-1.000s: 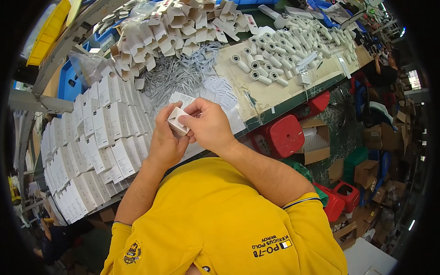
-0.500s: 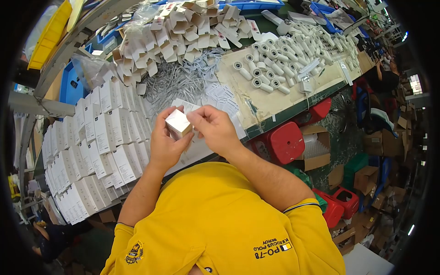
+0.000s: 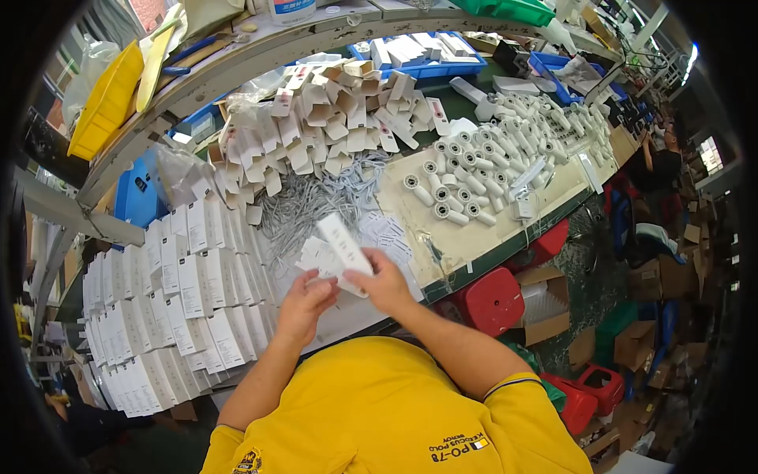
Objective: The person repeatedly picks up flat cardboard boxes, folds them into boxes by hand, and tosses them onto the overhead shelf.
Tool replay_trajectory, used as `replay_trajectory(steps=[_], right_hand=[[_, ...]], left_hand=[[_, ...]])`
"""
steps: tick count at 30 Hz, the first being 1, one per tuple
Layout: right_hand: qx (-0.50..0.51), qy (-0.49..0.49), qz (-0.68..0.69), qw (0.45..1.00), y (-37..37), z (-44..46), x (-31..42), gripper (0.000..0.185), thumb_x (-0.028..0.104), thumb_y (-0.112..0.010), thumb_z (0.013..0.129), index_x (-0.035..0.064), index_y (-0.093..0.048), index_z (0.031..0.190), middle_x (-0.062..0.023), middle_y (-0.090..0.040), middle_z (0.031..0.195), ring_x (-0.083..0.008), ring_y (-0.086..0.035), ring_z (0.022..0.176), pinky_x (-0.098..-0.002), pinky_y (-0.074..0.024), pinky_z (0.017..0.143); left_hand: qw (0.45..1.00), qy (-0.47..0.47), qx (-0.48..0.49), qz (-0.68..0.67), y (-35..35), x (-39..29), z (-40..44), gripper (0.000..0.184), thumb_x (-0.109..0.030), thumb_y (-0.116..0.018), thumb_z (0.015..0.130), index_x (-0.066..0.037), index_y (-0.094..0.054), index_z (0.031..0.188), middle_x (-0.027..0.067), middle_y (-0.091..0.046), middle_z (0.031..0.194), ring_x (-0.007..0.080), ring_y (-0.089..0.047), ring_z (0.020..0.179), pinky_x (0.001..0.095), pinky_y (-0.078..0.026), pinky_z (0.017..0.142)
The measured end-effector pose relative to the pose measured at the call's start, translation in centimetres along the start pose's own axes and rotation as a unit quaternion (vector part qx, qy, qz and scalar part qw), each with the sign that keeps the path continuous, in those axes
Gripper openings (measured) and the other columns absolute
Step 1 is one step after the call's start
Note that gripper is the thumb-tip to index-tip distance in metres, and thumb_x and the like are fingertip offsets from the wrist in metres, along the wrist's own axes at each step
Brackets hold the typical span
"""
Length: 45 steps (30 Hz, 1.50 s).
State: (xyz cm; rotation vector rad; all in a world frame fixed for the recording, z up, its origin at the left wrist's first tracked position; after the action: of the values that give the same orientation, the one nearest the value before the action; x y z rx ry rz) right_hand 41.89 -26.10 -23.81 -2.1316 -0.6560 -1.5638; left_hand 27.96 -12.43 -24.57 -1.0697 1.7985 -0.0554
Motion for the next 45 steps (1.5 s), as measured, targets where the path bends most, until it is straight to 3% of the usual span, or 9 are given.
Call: replay_trajectory(steps=[6,16,18,21,22,24,26,42,45], right_hand=[[-0.159,0.034,-0.035,0.986,8.5,15.1,5.8,0.048,0.02,-0.079,0.087,-0.0023,-0.063,0.128,-0.0132,-0.069,0.108,-0.0174,-0.062,0.086,-0.0282,-0.0521,0.073],[-0.17,0.087,0.002,0.982,10.0,32.1,18.7,0.049,0.04,-0.077,0.087,-0.0008,-0.067,0.112,-0.0089,-0.066,0.095,-0.0178,-0.058,0.082,-0.0305,-0.05,0.065],[-0.173,0.067,0.013,0.983,10.3,31.1,15.9,0.046,0.041,-0.075,0.087,-0.002,-0.069,0.103,-0.0108,-0.069,0.089,-0.02,-0.06,0.077,-0.0322,-0.0504,0.069],[-0.103,0.101,-0.217,0.965,7.8,27.0,4.7,0.05,0.038,-0.078,0.087,-0.0037,-0.065,0.111,-0.0134,-0.067,0.093,-0.0276,-0.062,0.08,-0.0385,-0.0524,0.076],[0.066,0.039,-0.359,0.93,5.1,24.0,1.2,0.059,0.039,-0.08,0.085,-0.0027,-0.062,0.123,-0.0172,-0.067,0.108,-0.0313,-0.065,0.096,-0.0412,-0.0533,0.088],[0.119,0.108,-0.386,0.908,0.8,16.8,-4.7,0.083,0.039,-0.086,0.076,-0.0012,-0.05,0.14,-0.0243,-0.052,0.138,-0.0395,-0.054,0.125,-0.0468,-0.0456,0.105],[0.136,0.144,-0.444,0.874,-2.0,11.8,-5.8,0.092,0.041,-0.086,0.075,-0.0009,-0.044,0.146,-0.0273,-0.049,0.141,-0.0432,-0.052,0.127,-0.0488,-0.043,0.11],[0.03,0.178,-0.661,0.728,-8.5,7.2,-9.2,0.087,0.035,-0.08,0.077,-0.0074,-0.042,0.144,-0.0283,-0.047,0.141,-0.039,-0.05,0.123,-0.0474,-0.042,0.1],[0.046,0.179,-0.64,0.746,-9.2,7.4,-7.5,0.083,0.031,-0.078,0.078,-0.006,-0.043,0.143,-0.0276,-0.048,0.14,-0.0396,-0.05,0.123,-0.0474,-0.0421,0.1]], left_hand=[[0.99,0.067,0.008,0.122,2.8,1.8,-1.9,0.049,-0.014,-0.07,0.095,0.005,-0.052,0.137,0.0214,-0.068,0.122,0.0286,-0.068,0.105,0.0357,-0.053,0.096],[0.979,0.105,-0.131,0.116,4.3,4.3,-5.0,0.039,-0.011,-0.071,0.095,0.004,-0.06,0.129,0.0176,-0.071,0.114,0.023,-0.068,0.099,0.0296,-0.054,0.09],[0.974,0.123,-0.148,0.115,4.0,5.2,-5.9,0.039,-0.011,-0.072,0.094,0.004,-0.061,0.129,0.0169,-0.072,0.114,0.0216,-0.067,0.097,0.0285,-0.053,0.089],[0.966,0.146,-0.184,0.106,2.9,5.8,-5.7,0.034,-0.008,-0.067,0.097,0.003,-0.062,0.129,0.0161,-0.072,0.114,0.0228,-0.068,0.098,0.0298,-0.054,0.092],[0.963,0.154,-0.196,0.104,2.6,6.1,-5.9,0.033,-0.006,-0.066,0.098,0.002,-0.062,0.129,0.0158,-0.071,0.114,0.0231,-0.069,0.099,0.0302,-0.055,0.093],[0.962,0.155,-0.202,0.1,1.7,6.4,-5.7,0.033,-0.007,-0.067,0.098,0.002,-0.062,0.129,0.0154,-0.072,0.114,0.0225,-0.068,0.098,0.0296,-0.055,0.092],[0.962,0.159,-0.195,0.106,0.7,6.4,-5.3,0.033,-0.009,-0.069,0.097,0.002,-0.062,0.128,0.0147,-0.072,0.113,0.0212,-0.067,0.096,0.0286,-0.054,0.089],[0.98,0.126,-0.037,0.146,5.1,4.7,-4.6,0.035,-0.009,-0.072,0.095,0.003,-0.062,0.126,0.0144,-0.073,0.11,0.0196,-0.068,0.092,0.0273,-0.054,0.086],[0.983,0.116,-0.03,0.143,7.1,3.5,-5.5,0.034,-0.008,-0.07,0.096,0.003,-0.061,0.127,0.0157,-0.072,0.11,0.0217,-0.069,0.094,0.0287,-0.055,0.086]])
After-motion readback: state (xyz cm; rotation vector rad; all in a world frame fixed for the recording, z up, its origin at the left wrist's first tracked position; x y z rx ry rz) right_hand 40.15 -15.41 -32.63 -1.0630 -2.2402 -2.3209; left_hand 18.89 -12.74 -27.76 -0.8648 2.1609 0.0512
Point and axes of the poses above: each hand's wrist, its own z-axis towards the middle knuckle, its own y-axis out of the back of the hand, x = y × z, the point moved 7 cm from there along z, towards the middle knuckle
